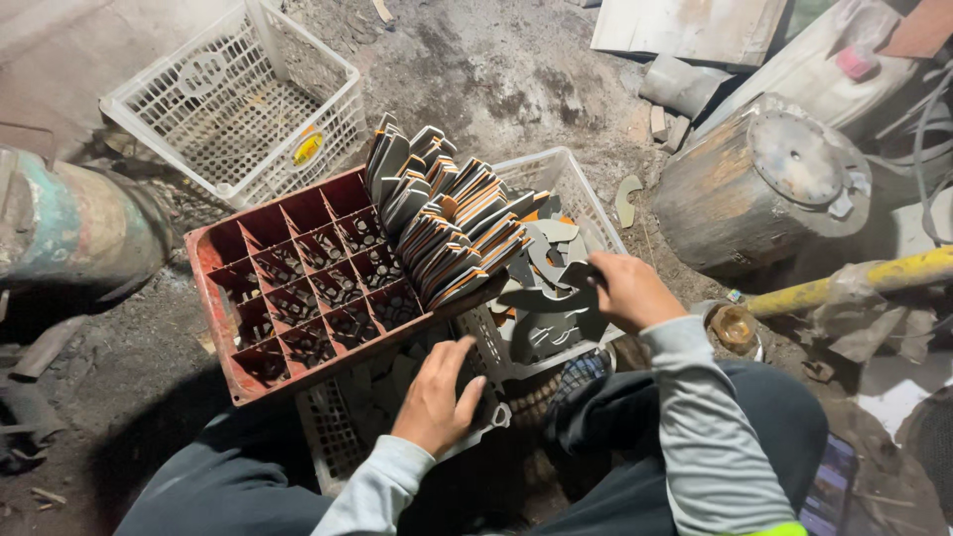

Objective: The person sits on the floor and repeatedly picks up curved metal pieces from a white crate, inspects them, and places them into a red crate with compartments. The process continues throughout the clip.

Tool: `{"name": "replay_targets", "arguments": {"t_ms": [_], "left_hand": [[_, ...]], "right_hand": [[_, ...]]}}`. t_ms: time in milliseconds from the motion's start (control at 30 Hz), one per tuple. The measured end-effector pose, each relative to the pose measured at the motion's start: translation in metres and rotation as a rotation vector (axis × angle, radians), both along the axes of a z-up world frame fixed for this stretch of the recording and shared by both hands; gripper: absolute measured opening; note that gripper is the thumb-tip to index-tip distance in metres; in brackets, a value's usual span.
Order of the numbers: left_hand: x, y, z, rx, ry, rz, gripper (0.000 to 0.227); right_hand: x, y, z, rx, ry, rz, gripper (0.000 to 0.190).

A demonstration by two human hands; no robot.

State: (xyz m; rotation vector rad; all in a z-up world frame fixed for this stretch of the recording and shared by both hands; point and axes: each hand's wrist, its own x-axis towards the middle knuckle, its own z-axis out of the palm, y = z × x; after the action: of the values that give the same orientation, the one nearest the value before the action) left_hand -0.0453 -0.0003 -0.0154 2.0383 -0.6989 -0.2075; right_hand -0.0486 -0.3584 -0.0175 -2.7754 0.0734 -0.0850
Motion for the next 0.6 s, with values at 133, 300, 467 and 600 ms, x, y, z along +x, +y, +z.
{"name": "replay_targets", "arguments": {"t_ms": [133,300,467,600], "left_hand": [[-0.012,-0.025,-0.023,-0.123,0.69,0.111,0.053],[-0.016,-0.029,-0.034,-0.329,1.187,0.115,0.064],[-0.014,-0.023,-0.018,-0.669,1.276,0.192,0.055],[-0.013,0.002,-0.004,-0.919,1.246,0.269,0.048]], "right_hand": [[-0.023,0.027,0.03,0.127,-0.051,-0.122,0.024],[-0.048,0.052,0.054,0.276,0.016,-0.143,0.024],[-0.064,0.088,0.043,0.964,0.224,0.024,0.024],[-0.063,0.105,0.006,1.122,0.198,0.018,0.017]]}}
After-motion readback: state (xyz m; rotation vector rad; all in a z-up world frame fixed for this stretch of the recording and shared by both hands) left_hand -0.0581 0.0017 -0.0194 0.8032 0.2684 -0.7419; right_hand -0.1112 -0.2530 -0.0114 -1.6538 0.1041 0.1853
